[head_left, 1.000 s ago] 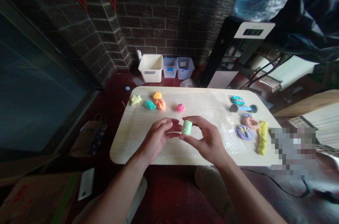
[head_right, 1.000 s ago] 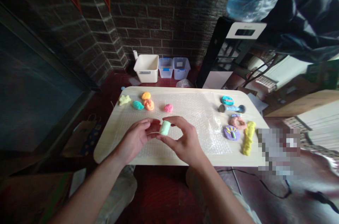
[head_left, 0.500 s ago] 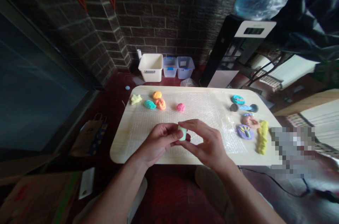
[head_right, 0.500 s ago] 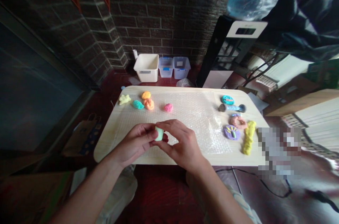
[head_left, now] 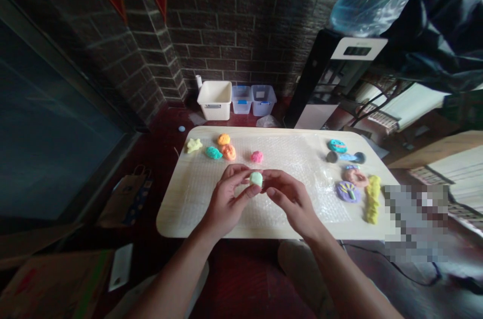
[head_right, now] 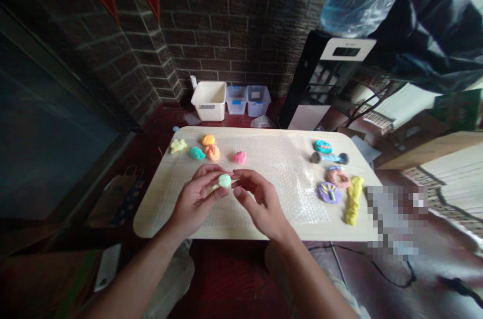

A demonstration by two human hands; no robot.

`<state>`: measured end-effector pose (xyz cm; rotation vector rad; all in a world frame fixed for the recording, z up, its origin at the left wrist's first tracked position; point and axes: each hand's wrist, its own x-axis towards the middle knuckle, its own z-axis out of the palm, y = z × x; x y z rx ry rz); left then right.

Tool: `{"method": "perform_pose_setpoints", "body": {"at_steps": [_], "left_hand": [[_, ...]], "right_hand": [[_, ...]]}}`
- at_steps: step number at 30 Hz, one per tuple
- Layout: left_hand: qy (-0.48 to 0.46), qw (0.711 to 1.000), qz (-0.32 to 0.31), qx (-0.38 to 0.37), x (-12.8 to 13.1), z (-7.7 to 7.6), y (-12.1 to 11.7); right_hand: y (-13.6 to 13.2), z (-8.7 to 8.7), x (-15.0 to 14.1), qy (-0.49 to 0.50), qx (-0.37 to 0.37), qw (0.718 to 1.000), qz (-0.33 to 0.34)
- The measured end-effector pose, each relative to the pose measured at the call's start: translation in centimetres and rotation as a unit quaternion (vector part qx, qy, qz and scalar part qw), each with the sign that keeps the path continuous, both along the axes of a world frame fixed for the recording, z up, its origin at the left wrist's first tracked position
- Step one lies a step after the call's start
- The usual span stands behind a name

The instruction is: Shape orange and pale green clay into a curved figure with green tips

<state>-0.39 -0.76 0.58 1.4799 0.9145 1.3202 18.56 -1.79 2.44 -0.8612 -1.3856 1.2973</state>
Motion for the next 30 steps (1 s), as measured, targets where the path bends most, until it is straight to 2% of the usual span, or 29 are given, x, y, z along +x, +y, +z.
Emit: {"method": "perform_pose_setpoints", "body": {"at_steps": [5,8,9,11,13,14,15,17,19,21,26,30], "left_hand": [[-0.002,0.999,-0.043,-0.031,0.6,0.0,-0.4],[0.025,0.999,-0.027,-0.019,0.0,0.6,-0.3],[0.032,0.999,0.007,-0.01,-0.6,0.7,0.0],[0.024,0.991,0.128,-0.01,-2.3,0.7,0.9],[0.029,0.967,0.25,-0.024,-4.2,0.1,1.8],[0.06,0.959,0.273,-0.042,-5.1,-0.3,2.2],[0.111,0.956,0.266,-0.061,-5.9,-0.8,2.4],[0.235,0.946,0.215,-0.06,-6.8,-1.9,2.4],[0.337,0.928,0.159,-0.018,-7.0,-2.8,1.9],[0.399,0.91,0.113,0.02,-6.7,-3.6,1.5],[0.455,0.887,0.058,0.053,-6.0,-4.7,1.7],[0.473,0.878,0.035,0.056,-6.0,-4.8,2.7]], "right_hand": [[0.2,-0.1,-0.9,0.071,-0.06,0.995,0.045],[0.8,-0.7,-0.6,0.057,-0.061,0.997,0.002],[1.1,-1.0,-0.2,0.036,-0.054,0.997,-0.028],[1.8,-1.9,0.9,-0.038,-0.028,0.994,-0.095],[2.4,-2.9,2.2,-0.15,0.013,0.98,-0.128],[2.6,-3.4,2.8,-0.2,0.033,0.97,-0.134],[2.8,-3.9,3.3,-0.245,0.054,0.96,-0.129],[3.0,-4.6,4.1,-0.312,0.096,0.938,-0.114],[3.1,-5.2,4.5,-0.353,0.124,0.922,-0.1],[3.2,-5.6,4.7,-0.378,0.133,0.911,-0.092],[3.6,-6.4,4.4,-0.421,0.132,0.894,-0.076],[3.7,-6.6,4.5,-0.434,0.129,0.889,-0.07]]}}
